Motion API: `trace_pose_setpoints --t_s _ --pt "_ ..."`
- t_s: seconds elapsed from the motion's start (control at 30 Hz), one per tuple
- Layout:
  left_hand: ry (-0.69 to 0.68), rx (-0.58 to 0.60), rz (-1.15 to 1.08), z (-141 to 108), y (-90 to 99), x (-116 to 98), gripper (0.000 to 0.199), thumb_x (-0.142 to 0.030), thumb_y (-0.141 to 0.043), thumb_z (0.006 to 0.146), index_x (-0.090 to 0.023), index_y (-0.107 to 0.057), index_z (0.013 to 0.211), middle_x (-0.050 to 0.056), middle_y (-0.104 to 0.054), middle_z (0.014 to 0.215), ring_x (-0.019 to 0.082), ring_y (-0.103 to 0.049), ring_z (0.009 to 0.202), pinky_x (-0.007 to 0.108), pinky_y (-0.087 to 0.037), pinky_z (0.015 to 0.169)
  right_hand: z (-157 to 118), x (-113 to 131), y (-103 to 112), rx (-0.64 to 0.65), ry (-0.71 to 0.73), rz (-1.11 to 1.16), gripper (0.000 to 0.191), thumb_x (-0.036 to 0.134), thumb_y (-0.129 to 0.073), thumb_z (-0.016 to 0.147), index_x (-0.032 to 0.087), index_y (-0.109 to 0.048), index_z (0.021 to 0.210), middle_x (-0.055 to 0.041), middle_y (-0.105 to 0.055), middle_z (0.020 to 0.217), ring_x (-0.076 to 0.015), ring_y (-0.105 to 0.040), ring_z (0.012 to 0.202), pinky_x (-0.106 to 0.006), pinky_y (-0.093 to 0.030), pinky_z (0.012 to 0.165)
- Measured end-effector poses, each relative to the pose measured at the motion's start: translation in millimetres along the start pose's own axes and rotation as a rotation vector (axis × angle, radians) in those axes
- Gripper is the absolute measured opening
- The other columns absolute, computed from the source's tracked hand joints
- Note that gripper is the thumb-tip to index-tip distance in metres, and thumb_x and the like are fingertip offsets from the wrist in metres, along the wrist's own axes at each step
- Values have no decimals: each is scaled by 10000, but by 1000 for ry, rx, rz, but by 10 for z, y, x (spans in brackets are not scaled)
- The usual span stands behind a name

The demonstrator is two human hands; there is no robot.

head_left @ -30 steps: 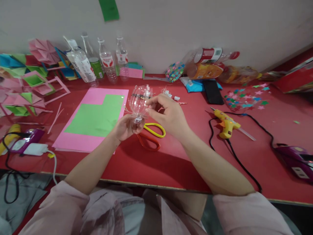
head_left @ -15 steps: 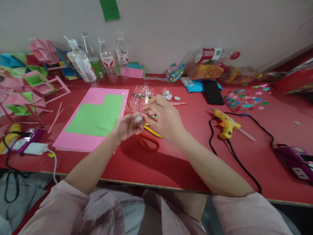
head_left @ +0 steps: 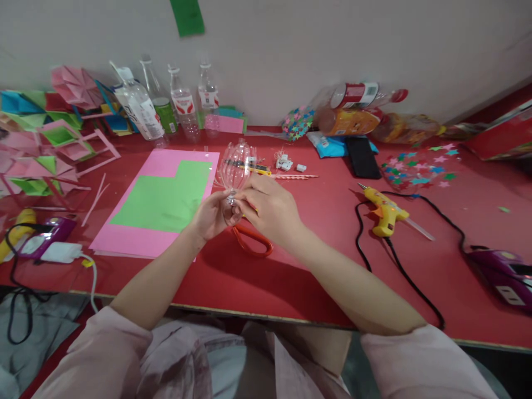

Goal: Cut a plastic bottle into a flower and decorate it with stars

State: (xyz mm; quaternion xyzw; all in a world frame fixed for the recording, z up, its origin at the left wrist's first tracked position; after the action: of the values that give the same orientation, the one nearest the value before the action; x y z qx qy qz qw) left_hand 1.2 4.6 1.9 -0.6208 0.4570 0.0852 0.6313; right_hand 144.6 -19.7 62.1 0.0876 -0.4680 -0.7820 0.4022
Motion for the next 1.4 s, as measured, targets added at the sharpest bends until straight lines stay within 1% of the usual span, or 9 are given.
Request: trace_pose_setpoints --t_s 0.13,0.27,0.37,0.57,0.77,0.9,1.0,1.17,1.4 --pt "11 21 48 -27 -36 1 242 -299 -492 800 -144 -562 629 9 -559 511 84 -483 394 210 -374 409 27 -21 45 11 -16 37 249 207 -466 909 173 -638 732 -60 -599 814 -176 -518 801 -306 -401 692" --pt "-44 129 108 -65 -84 11 238 -324 -502 785 -138 -585 663 10 -530 535 88 -482 420 217 -359 414 50 -23 151 -70 -43 44 206 213 -486 899 181 -644 770 -66 -604 863 -178 -534 816 -306 -406 690" --pt "-64 178 132 -81 -110 11 226 -322 -502 765 -139 -596 673 11 -517 538 93 -473 422 227 -342 413 52 -14 221 -73 -41 -3 179 220 -508 883 182 -643 771 -73 -595 881 -187 -537 819 -311 -406 683" --pt "-101 158 107 -94 -97 -24 177 -307 -525 697 -145 -581 650 11 -492 519 84 -425 415 231 -306 421 41 0 400 -34 12 -31 103 212 -541 862 201 -641 841 -62 -593 912 -185 -538 816 -307 -395 661" --pt "-103 135 30 -125 -76 -39 173 -313 -534 682 -153 -582 638 13 -460 500 91 -413 417 230 -289 409 19 99 480 50 131 -60 195 206 -460 909 184 -637 830 -72 -609 912 -183 -547 846 -300 -414 672" --pt "-106 166 22 -119 -52 -36 191 -334 -555 664 -160 -623 704 2 -458 498 89 -402 414 226 -297 406 -5 177 508 65 146 -99 214 204 -444 918 170 -636 831 -78 -628 919 -183 -565 850 -295 -419 659" --pt "-149 193 57 -98 -25 -35 175 -287 -606 648 -158 -650 759 1 -516 545 79 -436 442 213 -321 424 -17 196 556 53 134 -89 211 214 -444 920 177 -637 843 -74 -637 930 -178 -575 848 -291 -420 660" --pt "-225 125 192 -45 47 -47 337 -209 -696 665 -209 -640 997 -11 -617 730 71 -537 548 191 -403 501 -1 111 591 32 71 -76 198 249 -465 912 174 -633 840 -80 -642 925 -185 -585 844 -297 -417 659" --pt "-325 -43 412 51 149 -97 452 -238 -753 645 -238 -621 1078 -15 -614 872 53 -551 554 189 -443 493 2 -163 462 11 -32 24 155 228 -502 884 172 -628 813 -65 -635 883 -160 -579 781 -276 -427 651"
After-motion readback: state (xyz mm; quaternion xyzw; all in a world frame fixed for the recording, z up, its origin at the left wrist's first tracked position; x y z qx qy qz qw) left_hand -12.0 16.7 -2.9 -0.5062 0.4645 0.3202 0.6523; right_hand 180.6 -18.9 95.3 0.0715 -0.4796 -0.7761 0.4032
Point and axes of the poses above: each hand's wrist, its own z-axis towards the middle knuckle, its own y-axis out of the back of the hand, x = y × z, the point moved 1 cm from there along z, towards the middle knuckle
